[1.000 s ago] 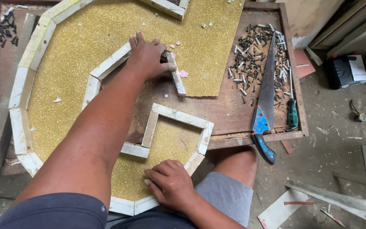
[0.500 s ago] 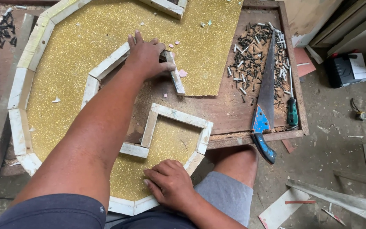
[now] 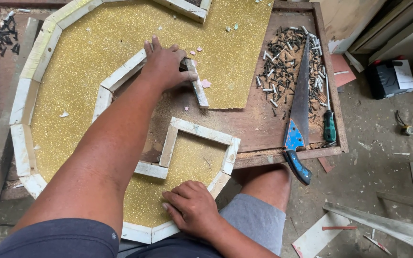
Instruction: Using a hand saw to cut a wooden strip that is part of a large decorative letter G on a workbench.
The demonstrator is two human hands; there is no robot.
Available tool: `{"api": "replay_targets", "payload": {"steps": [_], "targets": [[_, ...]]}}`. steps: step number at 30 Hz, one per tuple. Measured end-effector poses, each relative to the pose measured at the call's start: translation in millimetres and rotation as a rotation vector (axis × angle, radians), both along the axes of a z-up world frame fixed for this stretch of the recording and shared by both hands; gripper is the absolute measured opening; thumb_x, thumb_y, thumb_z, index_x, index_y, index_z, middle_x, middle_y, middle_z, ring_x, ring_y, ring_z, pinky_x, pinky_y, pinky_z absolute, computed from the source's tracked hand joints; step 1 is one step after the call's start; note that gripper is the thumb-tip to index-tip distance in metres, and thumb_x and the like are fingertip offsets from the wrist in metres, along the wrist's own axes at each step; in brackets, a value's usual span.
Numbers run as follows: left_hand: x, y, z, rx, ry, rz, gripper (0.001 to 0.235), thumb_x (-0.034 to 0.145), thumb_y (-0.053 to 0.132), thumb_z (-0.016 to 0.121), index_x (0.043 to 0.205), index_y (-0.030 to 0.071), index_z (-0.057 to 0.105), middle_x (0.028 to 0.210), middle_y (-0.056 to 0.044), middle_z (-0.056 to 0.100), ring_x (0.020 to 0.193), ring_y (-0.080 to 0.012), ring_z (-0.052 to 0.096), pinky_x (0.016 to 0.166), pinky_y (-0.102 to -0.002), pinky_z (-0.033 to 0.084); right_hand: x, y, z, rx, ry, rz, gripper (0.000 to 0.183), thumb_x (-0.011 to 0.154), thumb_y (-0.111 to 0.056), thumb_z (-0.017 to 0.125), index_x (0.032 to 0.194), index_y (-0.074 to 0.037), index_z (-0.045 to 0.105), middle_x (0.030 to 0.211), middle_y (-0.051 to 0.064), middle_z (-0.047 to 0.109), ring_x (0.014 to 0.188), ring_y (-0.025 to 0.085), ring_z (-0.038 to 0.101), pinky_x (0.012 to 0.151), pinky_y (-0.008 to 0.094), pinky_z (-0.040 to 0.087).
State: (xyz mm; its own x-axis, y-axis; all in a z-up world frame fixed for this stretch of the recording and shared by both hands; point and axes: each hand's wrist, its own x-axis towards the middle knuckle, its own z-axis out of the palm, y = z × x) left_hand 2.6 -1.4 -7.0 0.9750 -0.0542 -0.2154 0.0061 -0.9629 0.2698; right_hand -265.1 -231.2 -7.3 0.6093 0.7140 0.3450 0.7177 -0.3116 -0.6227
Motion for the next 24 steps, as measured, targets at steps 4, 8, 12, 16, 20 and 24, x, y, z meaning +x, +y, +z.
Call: {"api": "replay_targets", "payload": {"steps": [4,8,12,16,20,24], "targets": [[0,0,-1,0.005,0.007,0.004,0.089,0.084,0.081,0.054,0.148,0.019,0.049,0.161,-0.019,0.036,0.147,-0.0636,0.007,0.118,-0.069,-0.003,0,0,0,0.000,0.009,0.003,0.017,0.100,-0.022,0.067,0.109,-0.009,0.073,0.093,0.005,0.067,0.080,0.026,0.061,0.070,0.040,0.046],[2,1,-4,0.018,-0.002,-0.005,0.087,0.084,0.083,0.052,0.143,0.019,0.052,0.161,-0.020,0.037,0.147,-0.0641,0.007,0.117,-0.069,-0.003,0,-1,0,-0.006,-0.001,0.004,0.017,0.099,-0.023,0.068,0.109,-0.009,0.073,0.094,0.006,0.067,0.081,0.027,0.062,0.070,0.040,0.046],[-3,-2,0,-0.001,-0.003,-0.001,0.086,0.083,0.081,0.054,0.143,0.019,0.053,0.161,-0.020,0.037,0.147,-0.0640,0.007,0.117,-0.069,-0.003,3,-2,3,0.006,0.018,0.004,0.017,0.099,-0.022,0.068,0.109,-0.009,0.073,0.094,0.006,0.067,0.081,0.027,0.062,0.070,0.040,0.047],[-4,0,9,0.011,0.006,-0.006,0.084,0.086,0.079,0.054,0.140,0.015,0.054,0.160,-0.021,0.037,0.147,-0.0645,0.008,0.117,-0.070,-0.002,45,-3,10,0.027,-0.002,-0.078,0.041,0.095,-0.024,0.072,0.131,-0.008,0.063,0.127,0.017,0.061,0.112,0.035,0.061,0.096,0.052,0.048],[0,-2,-5,0.058,-0.023,-0.001,0.087,0.085,0.082,0.051,0.143,0.017,0.053,0.161,-0.019,0.037,0.147,-0.0642,0.008,0.116,-0.072,-0.001,111,8,28,-0.469,0.023,-0.268,0.074,0.102,-0.044,0.055,0.161,-0.010,0.026,0.170,0.012,0.021,0.154,0.029,0.019,0.124,0.050,0.021],[0,-6,1,0.078,-0.024,0.001,0.081,0.088,0.079,0.053,0.135,0.013,0.057,0.159,-0.021,0.041,0.148,-0.0629,0.012,0.120,-0.069,0.004,153,29,37,-0.762,0.255,-0.277,0.081,0.104,-0.056,0.041,0.165,-0.019,0.004,0.173,0.004,-0.002,0.157,0.026,-0.002,0.125,0.050,0.000]]}}
